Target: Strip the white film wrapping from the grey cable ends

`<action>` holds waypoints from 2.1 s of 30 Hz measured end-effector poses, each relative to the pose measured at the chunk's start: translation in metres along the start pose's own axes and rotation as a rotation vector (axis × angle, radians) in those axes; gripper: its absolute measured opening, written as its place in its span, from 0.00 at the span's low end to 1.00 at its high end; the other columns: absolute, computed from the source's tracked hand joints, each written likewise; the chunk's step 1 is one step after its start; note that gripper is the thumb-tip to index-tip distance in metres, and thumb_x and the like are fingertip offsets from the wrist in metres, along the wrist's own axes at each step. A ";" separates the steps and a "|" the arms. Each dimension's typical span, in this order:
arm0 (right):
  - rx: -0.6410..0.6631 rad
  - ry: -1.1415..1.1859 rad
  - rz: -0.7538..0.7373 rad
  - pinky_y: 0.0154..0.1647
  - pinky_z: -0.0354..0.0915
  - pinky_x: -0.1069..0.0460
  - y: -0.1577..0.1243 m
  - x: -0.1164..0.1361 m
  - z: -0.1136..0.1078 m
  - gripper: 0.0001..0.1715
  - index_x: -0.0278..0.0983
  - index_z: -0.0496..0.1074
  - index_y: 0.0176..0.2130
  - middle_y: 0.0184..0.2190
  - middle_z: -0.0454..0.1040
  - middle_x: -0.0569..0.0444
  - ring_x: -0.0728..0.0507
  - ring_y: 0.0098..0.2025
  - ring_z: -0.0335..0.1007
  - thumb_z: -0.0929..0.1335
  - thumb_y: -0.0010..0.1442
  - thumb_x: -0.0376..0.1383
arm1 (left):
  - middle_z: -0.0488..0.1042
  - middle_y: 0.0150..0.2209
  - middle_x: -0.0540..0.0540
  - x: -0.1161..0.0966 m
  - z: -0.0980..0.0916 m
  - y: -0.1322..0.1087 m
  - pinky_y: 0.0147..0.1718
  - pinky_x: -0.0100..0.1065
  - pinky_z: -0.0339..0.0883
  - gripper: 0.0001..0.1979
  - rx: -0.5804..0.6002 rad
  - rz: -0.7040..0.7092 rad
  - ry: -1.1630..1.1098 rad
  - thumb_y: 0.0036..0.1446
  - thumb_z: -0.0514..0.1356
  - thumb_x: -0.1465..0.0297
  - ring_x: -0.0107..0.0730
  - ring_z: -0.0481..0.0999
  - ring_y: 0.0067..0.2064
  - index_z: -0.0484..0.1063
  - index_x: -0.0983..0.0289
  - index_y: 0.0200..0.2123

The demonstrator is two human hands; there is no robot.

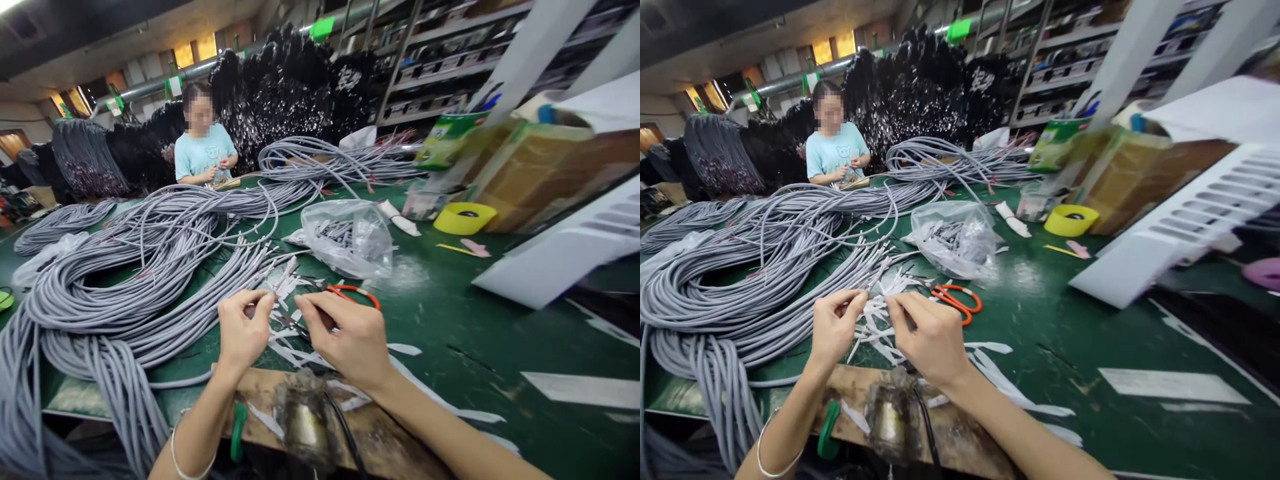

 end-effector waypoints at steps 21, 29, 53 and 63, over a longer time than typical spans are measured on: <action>0.113 0.070 0.116 0.19 0.53 0.57 0.000 -0.006 0.004 0.16 0.34 0.68 0.21 0.14 0.65 0.59 0.54 0.15 0.55 0.62 0.59 0.32 | 0.77 0.26 0.56 -0.007 0.006 -0.008 0.24 0.28 0.67 0.10 0.038 0.096 0.018 0.52 0.56 0.70 0.30 0.74 0.26 0.76 0.68 0.29; 0.005 0.008 0.023 0.21 0.57 0.57 -0.007 -0.002 0.004 0.13 0.33 0.70 0.25 0.17 0.70 0.56 0.52 0.17 0.61 0.62 0.59 0.30 | 0.74 0.22 0.54 -0.016 0.012 -0.014 0.20 0.28 0.61 0.09 -0.078 0.375 0.423 0.52 0.55 0.74 0.26 0.67 0.20 0.76 0.68 0.31; -0.014 -0.188 -0.132 0.24 0.55 0.55 0.003 -0.011 -0.003 0.13 0.34 0.72 0.24 0.17 0.71 0.56 0.50 0.20 0.65 0.64 0.58 0.33 | 0.75 0.22 0.54 -0.007 0.001 -0.004 0.24 0.27 0.63 0.14 0.056 -0.020 -0.023 0.51 0.56 0.67 0.30 0.71 0.24 0.78 0.70 0.25; 0.114 0.105 0.123 0.20 0.54 0.56 0.001 -0.013 0.005 0.16 0.34 0.70 0.22 0.17 0.70 0.56 0.53 0.17 0.60 0.63 0.59 0.33 | 0.69 0.18 0.51 -0.013 0.006 -0.008 0.20 0.26 0.56 0.14 0.095 0.071 0.102 0.53 0.54 0.68 0.24 0.63 0.20 0.76 0.70 0.25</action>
Point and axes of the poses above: each hand's wrist, its own y-axis towards the middle knuckle, its own z-axis out of the palm, x = y × z, the point moved 3 cm from there along y, towards the middle knuckle
